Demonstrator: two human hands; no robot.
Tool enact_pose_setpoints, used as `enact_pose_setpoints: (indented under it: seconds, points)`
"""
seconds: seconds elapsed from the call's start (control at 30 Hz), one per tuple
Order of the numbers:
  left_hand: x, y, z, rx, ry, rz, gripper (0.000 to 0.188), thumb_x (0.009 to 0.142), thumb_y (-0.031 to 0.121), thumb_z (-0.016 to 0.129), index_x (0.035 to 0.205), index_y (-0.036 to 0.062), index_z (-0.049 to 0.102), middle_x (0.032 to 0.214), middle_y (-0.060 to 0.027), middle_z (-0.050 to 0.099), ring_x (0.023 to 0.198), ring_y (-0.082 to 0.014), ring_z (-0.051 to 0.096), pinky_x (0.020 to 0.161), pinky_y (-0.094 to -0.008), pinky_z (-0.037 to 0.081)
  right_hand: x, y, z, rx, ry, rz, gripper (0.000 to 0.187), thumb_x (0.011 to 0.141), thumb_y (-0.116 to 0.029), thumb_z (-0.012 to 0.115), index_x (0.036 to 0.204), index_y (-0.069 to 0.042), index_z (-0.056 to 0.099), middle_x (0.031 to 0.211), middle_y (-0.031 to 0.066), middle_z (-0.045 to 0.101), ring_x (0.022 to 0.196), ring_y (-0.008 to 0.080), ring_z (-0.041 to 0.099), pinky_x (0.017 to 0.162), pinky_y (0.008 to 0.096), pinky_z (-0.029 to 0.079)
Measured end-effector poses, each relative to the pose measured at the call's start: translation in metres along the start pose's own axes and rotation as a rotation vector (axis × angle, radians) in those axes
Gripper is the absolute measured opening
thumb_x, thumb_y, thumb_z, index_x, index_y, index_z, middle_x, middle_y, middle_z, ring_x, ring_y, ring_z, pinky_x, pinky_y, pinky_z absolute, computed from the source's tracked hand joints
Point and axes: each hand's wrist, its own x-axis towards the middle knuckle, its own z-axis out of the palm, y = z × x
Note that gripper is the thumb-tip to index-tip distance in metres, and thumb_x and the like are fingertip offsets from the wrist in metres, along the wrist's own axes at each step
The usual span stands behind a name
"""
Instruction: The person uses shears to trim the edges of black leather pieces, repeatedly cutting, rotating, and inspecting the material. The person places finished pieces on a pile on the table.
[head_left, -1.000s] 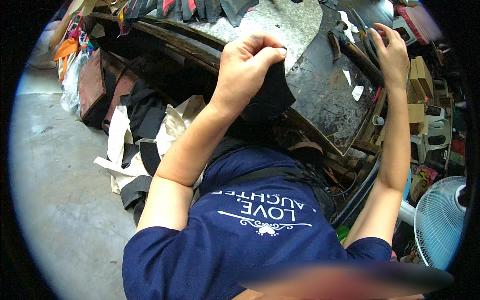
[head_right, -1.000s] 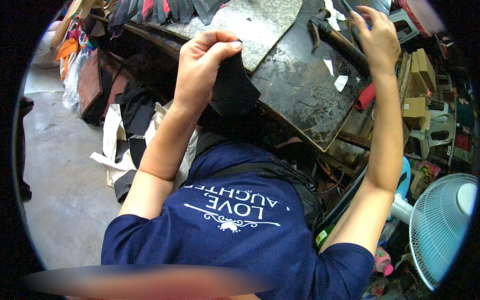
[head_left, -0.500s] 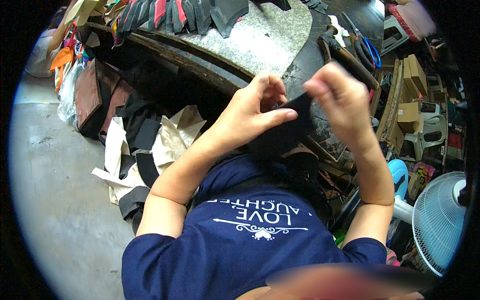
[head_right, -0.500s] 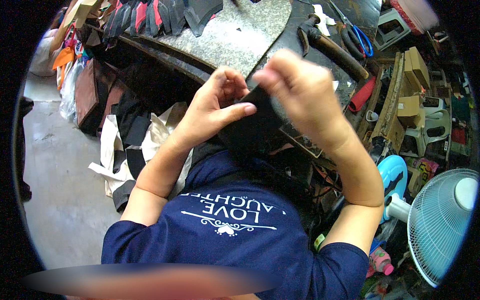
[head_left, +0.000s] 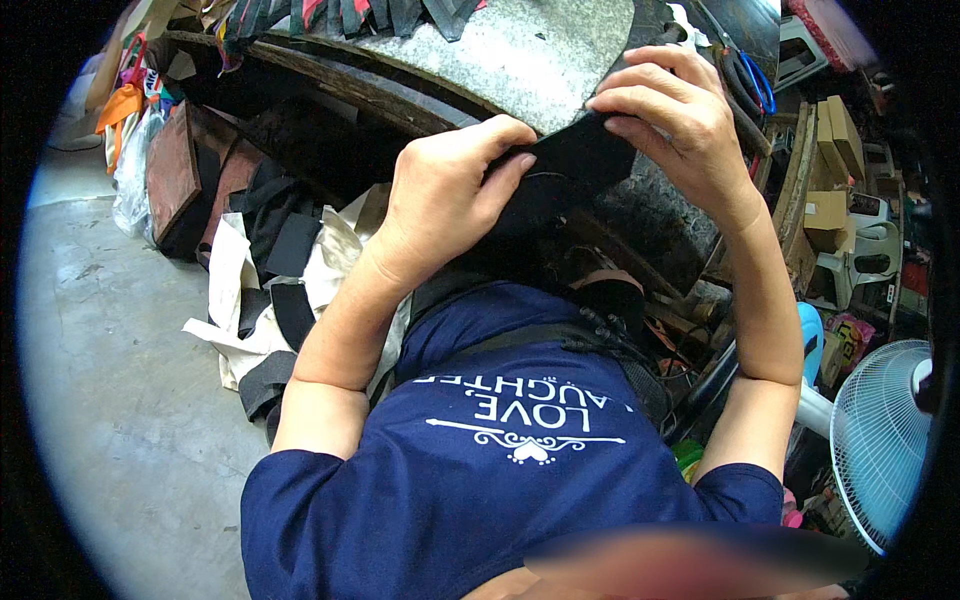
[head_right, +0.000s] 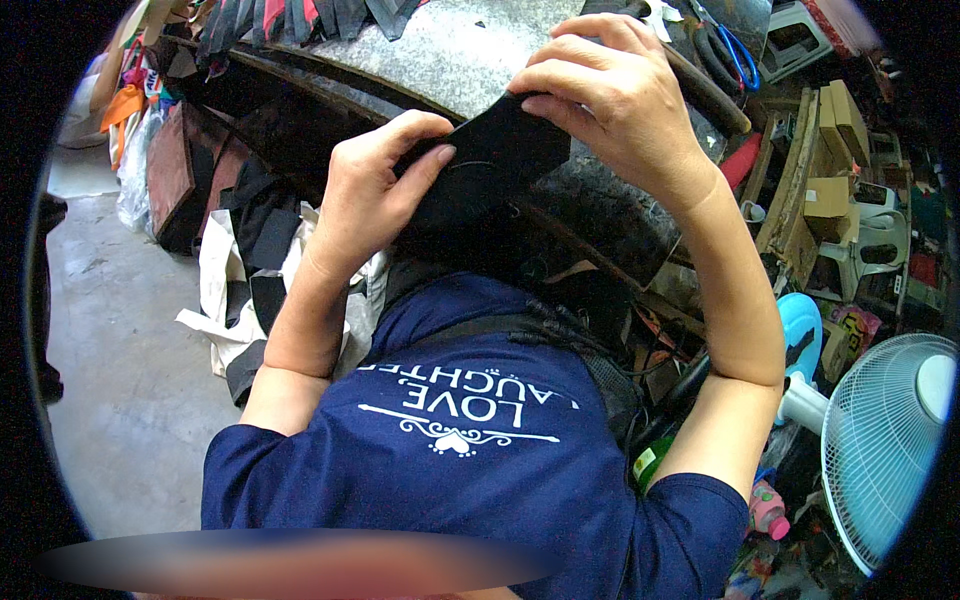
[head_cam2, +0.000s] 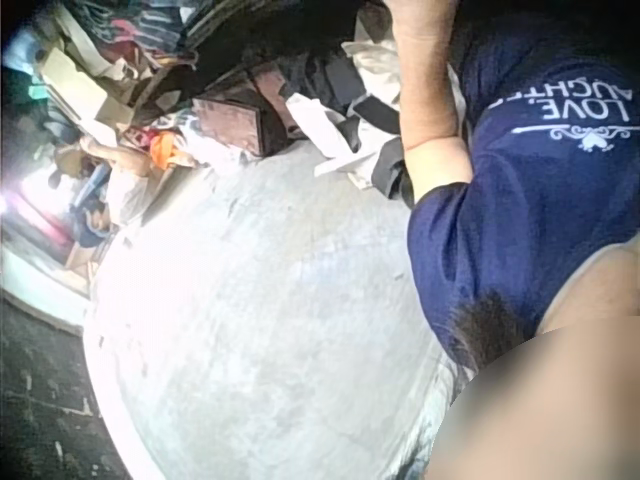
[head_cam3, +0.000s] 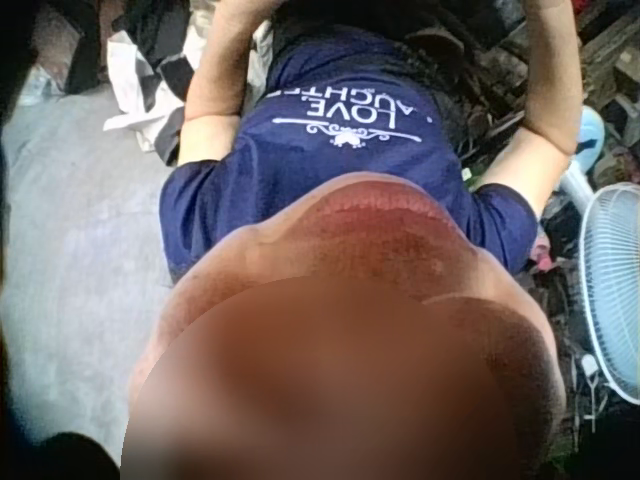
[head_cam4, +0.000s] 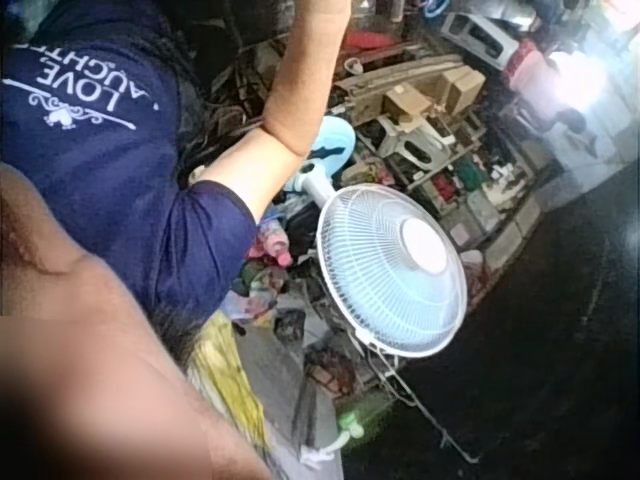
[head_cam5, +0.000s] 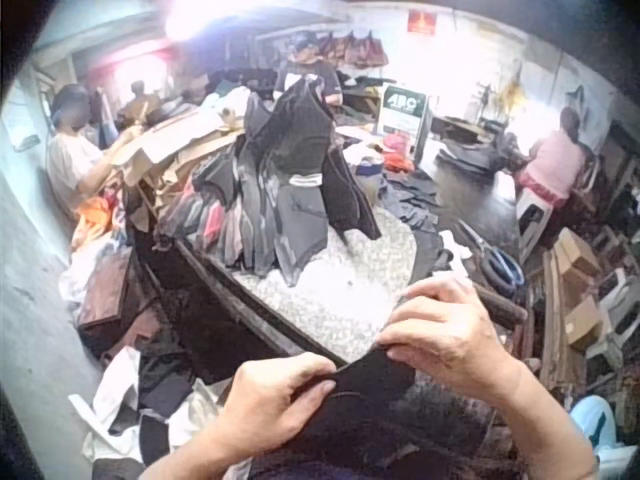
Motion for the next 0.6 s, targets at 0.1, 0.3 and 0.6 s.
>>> enact_pose_setpoints:
  seconds: [0.1,0.3,0.6]
  points:
    - [0.0,0.002,-0.001,0.015,0.01,0.028,0.016,0.082,0.012,0.068,0.098,0.0088,0.066,0.082,-0.0115,0.068,0.073,-0.0272,0.069,0.062,-0.0334,0.053,0.004,0.0,0.003,0.073,0.012,-0.002,0.013,0.079,-0.019,0.072,0.089,-0.011,0.069,0.088,0.0005,0.067,0.097,0.0225,0.06,0.092,0.0388,0.041]
    - [0.004,0.004,0.003,-0.108,-0.047,-0.036,0.016,0.083,0.017,0.069,0.097,0.0092,0.068,0.082,-0.0121,0.068,0.072,-0.0267,0.069,0.062,-0.0336,0.053,-0.004,-0.005,0.015,0.15,-0.055,0.088,0.015,0.082,-0.024,0.07,0.081,-0.01,0.064,0.077,0.0037,0.062,0.084,0.0227,0.06,0.091,0.0406,0.039]
    - [0.009,-0.025,-0.003,-0.305,0.01,-0.293,0.022,0.087,0.003,0.064,0.108,-0.0022,0.062,0.074,0.001,0.06,0.067,-0.0037,0.054,0.062,-0.0198,0.044,-0.064,0.086,0.01,-0.294,-0.095,0.835,0.05,0.092,-0.036,0.061,0.128,-0.003,0.056,0.116,0.0186,0.06,0.112,0.0331,0.055,0.096,0.0386,0.042]
